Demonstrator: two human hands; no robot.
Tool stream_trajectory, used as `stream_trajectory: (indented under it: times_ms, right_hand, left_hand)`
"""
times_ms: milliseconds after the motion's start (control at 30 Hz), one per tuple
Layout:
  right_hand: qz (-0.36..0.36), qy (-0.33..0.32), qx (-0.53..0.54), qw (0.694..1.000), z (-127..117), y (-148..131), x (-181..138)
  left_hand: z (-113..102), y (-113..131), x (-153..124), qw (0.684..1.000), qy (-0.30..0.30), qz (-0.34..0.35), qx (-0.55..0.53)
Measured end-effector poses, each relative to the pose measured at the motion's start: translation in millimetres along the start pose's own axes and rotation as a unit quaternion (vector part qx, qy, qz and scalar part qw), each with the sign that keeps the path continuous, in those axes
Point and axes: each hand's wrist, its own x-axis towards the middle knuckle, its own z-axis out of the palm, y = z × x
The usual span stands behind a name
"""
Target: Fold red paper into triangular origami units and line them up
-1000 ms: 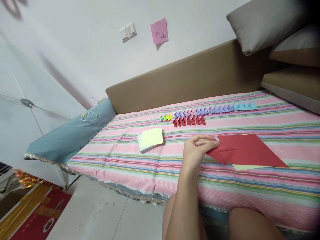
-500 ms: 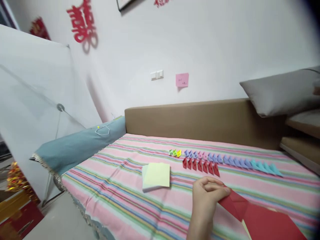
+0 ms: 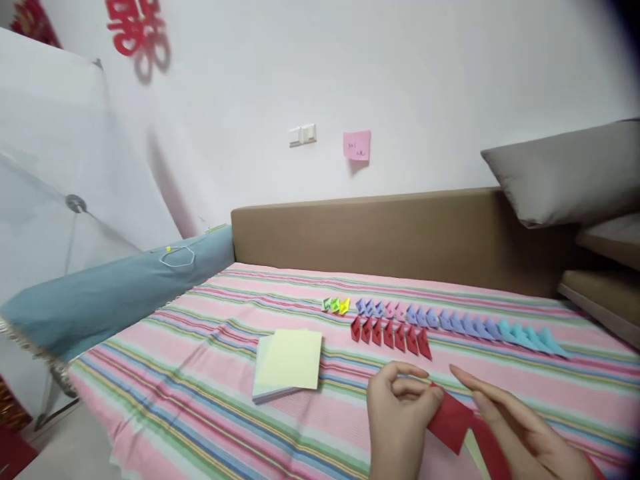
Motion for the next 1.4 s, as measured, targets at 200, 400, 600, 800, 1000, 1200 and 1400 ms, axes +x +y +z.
stream_trajectory:
  times_ms: [200, 400, 600, 800, 1000, 1200, 1400]
  right_hand:
    - [0.095, -0.11, 0.056, 0.988, 7, -26, -14]
    - [0.105, -0.022, 0.098, 0.989, 11, -37, -20]
    - [0.09, -0.024, 0.154, 0.984, 11, -47, -23]
    - [0.09, -0.021, 0.148, 0.985, 9, -44, -23]
    - [0.103, -0.027, 0.155, 0.982, 11, -42, -24]
    - [0.066, 0.013, 0.149, 0.987, 12, -44, -28]
    - [0.071, -0.017, 0.129, 0.989, 11, -46, -28]
  left_hand:
    - [5, 10, -1, 0.999, -0.017, 0.003, 0.032]
    - [-1, 8, 1, 0.999, -0.035, 0.0, 0.026]
    - [-5, 12, 2, 0.998, -0.059, -0.011, -0.002]
    - [-6, 14, 2, 0.996, -0.088, -0.021, 0.019]
    - [-6, 15, 1, 0.998, -0.059, 0.005, 0.034]
    - [-6, 11, 1, 0.994, -0.078, -0.052, -0.058]
    - [-7, 11, 2, 0.998, -0.054, 0.009, -0.015]
